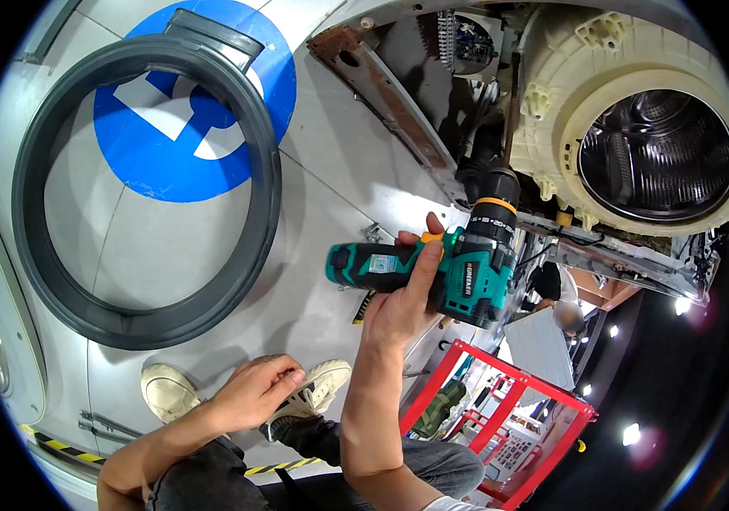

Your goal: The person uses a power drill to remove screws from the internal structure of a washing machine. They then use their hands to detach and lift out a large circular plastic tub component from the machine's chassis.

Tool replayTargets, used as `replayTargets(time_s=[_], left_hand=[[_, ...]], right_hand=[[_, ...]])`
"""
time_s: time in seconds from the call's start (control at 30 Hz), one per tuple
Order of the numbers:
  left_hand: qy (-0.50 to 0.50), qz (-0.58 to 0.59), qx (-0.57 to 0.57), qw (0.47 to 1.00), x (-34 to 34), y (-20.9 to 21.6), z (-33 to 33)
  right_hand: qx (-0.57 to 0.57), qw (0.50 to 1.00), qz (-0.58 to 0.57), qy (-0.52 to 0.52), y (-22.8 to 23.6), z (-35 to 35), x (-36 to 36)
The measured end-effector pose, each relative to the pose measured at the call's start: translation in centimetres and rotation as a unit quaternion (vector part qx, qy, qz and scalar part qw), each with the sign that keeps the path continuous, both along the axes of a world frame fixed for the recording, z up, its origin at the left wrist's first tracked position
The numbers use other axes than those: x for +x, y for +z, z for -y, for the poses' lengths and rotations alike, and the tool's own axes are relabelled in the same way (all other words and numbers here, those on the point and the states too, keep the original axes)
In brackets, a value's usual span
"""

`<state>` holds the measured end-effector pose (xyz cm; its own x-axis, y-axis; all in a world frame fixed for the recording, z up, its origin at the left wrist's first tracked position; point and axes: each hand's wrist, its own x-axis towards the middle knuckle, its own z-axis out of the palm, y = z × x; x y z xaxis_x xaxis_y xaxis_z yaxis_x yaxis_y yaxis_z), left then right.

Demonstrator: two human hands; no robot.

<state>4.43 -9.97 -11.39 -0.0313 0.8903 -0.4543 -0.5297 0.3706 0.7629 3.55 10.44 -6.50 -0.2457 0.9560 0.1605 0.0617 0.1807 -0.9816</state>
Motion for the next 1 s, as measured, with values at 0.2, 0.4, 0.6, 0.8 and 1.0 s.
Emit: replayTargets(time_s=[0.2, 0.4, 0.6, 0.8, 1.0], left_hand=[[-0.010, 0.015, -0.019, 1.000, -0.2, 0.0, 0.1], [-0.003, 0.017, -0.027, 0.999, -0.2, -0.1, 0.0], [0.002, 0.003, -0.024, 1.000, -0.1, -0.3, 0.0], [0.001, 0.008, -0.024, 1.000, 0.0, -0.2, 0.0], [0.002, -0.003, -0.026, 1.000, -0.1, -0.1, 0.0]], right_hand=[[-0.077, 0.990, -0.119, 0.018, 0.3, 0.4, -1.3], [0.050, 0.997, 0.065, -0.008, -0.7, -0.5, -0.5], [0.051, 0.997, 0.050, -0.026, -0.6, -1.4, 0.4], [0.028, 0.998, 0.017, -0.056, 0.1, -1.4, 0.8], [0.066, 0.996, 0.059, -0.029, 0.1, -0.8, 1.1]])
